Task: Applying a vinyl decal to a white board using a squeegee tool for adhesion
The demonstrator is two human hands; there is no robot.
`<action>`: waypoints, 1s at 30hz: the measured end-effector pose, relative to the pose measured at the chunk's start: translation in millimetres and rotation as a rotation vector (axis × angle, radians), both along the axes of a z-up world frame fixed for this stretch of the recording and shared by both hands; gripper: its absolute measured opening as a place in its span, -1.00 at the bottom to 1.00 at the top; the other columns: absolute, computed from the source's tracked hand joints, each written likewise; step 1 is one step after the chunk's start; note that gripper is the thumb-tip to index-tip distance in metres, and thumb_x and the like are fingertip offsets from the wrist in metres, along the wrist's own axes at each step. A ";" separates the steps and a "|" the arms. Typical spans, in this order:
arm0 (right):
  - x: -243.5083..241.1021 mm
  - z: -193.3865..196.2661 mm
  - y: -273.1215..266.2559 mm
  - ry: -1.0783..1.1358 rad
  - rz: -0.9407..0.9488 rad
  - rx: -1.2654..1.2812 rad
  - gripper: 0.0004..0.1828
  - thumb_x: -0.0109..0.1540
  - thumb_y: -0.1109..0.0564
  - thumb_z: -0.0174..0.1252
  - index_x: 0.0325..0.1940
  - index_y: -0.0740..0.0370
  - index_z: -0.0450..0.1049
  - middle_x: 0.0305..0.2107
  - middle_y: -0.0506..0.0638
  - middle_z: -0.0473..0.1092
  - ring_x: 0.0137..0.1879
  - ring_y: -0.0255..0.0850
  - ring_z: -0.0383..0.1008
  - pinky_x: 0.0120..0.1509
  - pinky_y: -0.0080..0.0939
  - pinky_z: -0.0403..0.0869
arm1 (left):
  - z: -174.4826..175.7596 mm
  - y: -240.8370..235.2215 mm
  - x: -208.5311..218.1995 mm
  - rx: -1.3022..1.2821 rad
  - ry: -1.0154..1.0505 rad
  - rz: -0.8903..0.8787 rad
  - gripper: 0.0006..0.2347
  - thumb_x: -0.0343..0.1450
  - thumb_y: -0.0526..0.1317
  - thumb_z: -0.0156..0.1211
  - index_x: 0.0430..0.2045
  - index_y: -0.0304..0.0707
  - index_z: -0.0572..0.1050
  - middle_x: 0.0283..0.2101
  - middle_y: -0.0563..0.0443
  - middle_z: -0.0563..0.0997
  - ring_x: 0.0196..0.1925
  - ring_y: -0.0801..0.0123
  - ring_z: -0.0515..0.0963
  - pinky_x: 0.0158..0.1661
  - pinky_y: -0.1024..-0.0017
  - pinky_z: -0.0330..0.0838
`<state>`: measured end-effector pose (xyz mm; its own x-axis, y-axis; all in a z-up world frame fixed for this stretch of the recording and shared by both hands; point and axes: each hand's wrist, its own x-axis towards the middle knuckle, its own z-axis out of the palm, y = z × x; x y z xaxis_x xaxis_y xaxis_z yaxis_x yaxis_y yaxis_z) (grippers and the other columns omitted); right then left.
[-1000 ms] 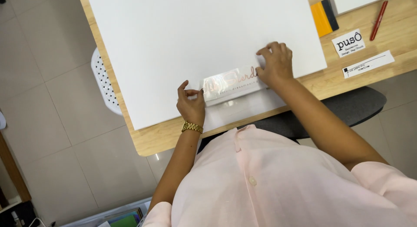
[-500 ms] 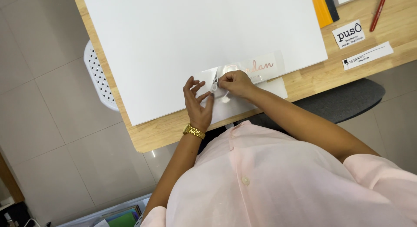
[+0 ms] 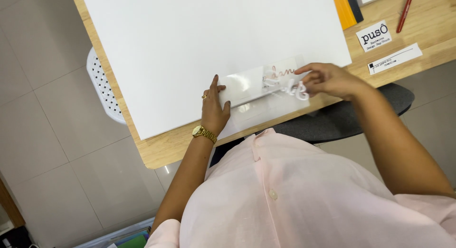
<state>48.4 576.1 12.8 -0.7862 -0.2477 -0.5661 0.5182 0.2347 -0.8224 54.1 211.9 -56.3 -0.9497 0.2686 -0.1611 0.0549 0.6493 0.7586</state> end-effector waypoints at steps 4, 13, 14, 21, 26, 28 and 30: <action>12.9 46.1 50.0 -0.036 0.006 0.020 -0.33 0.14 0.58 0.07 0.35 0.37 0.39 0.03 0.23 0.50 0.04 -0.05 0.53 0.04 -0.08 0.58 | -6.0 6.7 -4.8 -0.046 -0.003 0.040 -0.27 0.33 -0.41 0.16 0.44 -0.24 -0.04 0.12 -0.07 0.50 0.16 0.09 0.38 0.25 0.15 0.28; 45.4 86.7 108.5 0.239 -0.113 -0.210 -0.46 0.25 0.46 -0.06 0.35 0.57 0.34 0.08 0.31 0.46 0.11 0.01 0.50 0.20 -0.06 0.48 | 13.2 21.7 -19.7 -0.170 -0.072 0.072 -0.26 0.28 -0.42 0.19 0.41 -0.31 0.01 0.13 -0.10 0.48 0.20 -0.06 0.35 0.22 0.09 0.30; 43.5 91.8 103.2 0.295 -0.115 -0.294 -0.43 0.23 0.39 0.01 0.36 0.58 0.32 0.07 0.33 0.47 0.06 0.00 0.53 0.19 -0.12 0.49 | 15.1 22.3 -21.2 -0.196 -0.062 0.055 -0.27 0.28 -0.41 0.22 0.40 -0.33 0.03 0.15 -0.14 0.48 0.22 -0.10 0.34 0.21 0.07 0.33; -10.7 104.3 6.3 0.380 -0.119 -0.361 -0.54 0.35 0.21 0.00 0.31 0.47 0.39 0.01 0.21 0.48 0.03 0.05 0.58 0.04 0.00 0.62 | 157.6 53.0 -35.8 0.160 -0.270 0.003 -0.04 0.11 -0.02 0.55 0.40 -0.14 0.05 0.42 -0.07 0.18 0.37 0.05 0.34 0.27 0.17 0.37; -42.4 100.5 -65.6 0.308 -0.230 -0.455 -0.43 0.45 -0.11 -0.10 0.29 0.45 0.41 -0.23 0.23 0.51 -0.18 -0.07 0.61 -0.44 -0.30 0.61 | 196.3 67.6 -36.9 0.134 0.645 -0.344 -0.11 0.15 -0.03 0.64 0.36 -0.14 0.20 0.21 -0.11 0.34 0.31 0.04 0.37 0.30 0.07 0.23; -46.8 118.0 -85.8 0.295 -0.201 -0.486 -0.41 0.43 -0.14 -0.09 0.28 0.44 0.42 -0.21 0.19 0.50 -0.22 -0.15 0.56 -0.46 -0.29 0.62 | 183.5 60.6 -51.9 0.086 0.815 -0.277 -0.36 0.29 -0.18 0.46 0.28 -0.13 0.31 0.03 0.03 0.44 0.15 0.15 0.46 0.21 0.15 0.28; -46.6 125.6 -98.4 0.269 -0.190 -0.513 -0.39 0.41 -0.16 -0.07 0.27 0.43 0.44 -0.18 0.15 0.49 -0.26 -0.22 0.52 -0.49 -0.28 0.63 | 185.1 53.1 -59.3 0.045 0.966 -0.220 -0.59 0.42 -0.33 0.28 0.21 -0.13 0.43 -0.15 0.15 0.55 0.00 0.26 0.55 0.12 0.23 0.33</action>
